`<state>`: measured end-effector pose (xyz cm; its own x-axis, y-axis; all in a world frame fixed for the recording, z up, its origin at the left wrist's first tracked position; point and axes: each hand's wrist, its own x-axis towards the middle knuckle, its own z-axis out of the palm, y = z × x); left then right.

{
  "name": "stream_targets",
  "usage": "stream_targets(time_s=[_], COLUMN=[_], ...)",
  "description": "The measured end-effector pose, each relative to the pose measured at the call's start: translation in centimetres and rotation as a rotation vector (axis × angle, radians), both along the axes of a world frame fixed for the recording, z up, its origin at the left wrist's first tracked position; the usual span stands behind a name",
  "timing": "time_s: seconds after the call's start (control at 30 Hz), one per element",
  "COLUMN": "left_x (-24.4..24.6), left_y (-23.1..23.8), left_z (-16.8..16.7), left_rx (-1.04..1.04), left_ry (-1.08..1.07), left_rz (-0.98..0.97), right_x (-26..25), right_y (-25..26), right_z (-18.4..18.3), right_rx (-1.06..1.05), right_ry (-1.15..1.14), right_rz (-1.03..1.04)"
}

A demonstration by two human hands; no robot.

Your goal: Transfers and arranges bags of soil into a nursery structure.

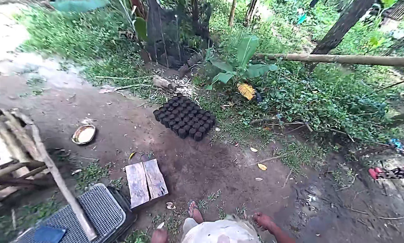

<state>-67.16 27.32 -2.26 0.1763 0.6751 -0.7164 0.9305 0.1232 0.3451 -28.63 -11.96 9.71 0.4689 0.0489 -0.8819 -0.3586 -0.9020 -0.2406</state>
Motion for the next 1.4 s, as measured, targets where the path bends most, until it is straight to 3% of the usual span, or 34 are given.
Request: stream_targets(time_s=[0.13,0.2,0.37,0.67,0.83,1.03,1.2,1.4], left_x=[8.6,11.8,15.9,23.0,29.8,43.6,56.4,68.0], left_y=[12.9,17.8,24.3,31.7,39.0,51.5,60.3,66.0], left_z=[7.9,9.0,7.1,1.7,3.5,4.7,-1.9,-18.8], left_rx=[0.027,0.076,0.077,-0.066,-0.180,-0.195,-0.152,-0.201], left_ry=[-0.138,-0.183,-0.361,-0.235,-0.151,-0.213,-0.254,-0.135], left_rz=[-0.137,-0.121,0.116,0.248,0.342,0.270,0.181,0.088], right_x=[2.1,3.6,8.8,20.4,26.9,35.2,39.8,41.7], right_y=[6.7,10.8,22.2,44.2,57.3,71.9,80.8,85.6], right_z=[2.2,2.3,1.0,-2.8,-4.2,-6.7,-12.9,-26.2], right_rx=[0.039,0.068,0.114,0.338,0.284,0.347,0.307,0.221], right_ry=[-0.074,-0.088,-0.065,0.006,0.137,0.173,0.183,0.219], right_rz=[-0.101,-0.127,-0.049,-0.051,0.033,-0.034,-0.061,-0.146])
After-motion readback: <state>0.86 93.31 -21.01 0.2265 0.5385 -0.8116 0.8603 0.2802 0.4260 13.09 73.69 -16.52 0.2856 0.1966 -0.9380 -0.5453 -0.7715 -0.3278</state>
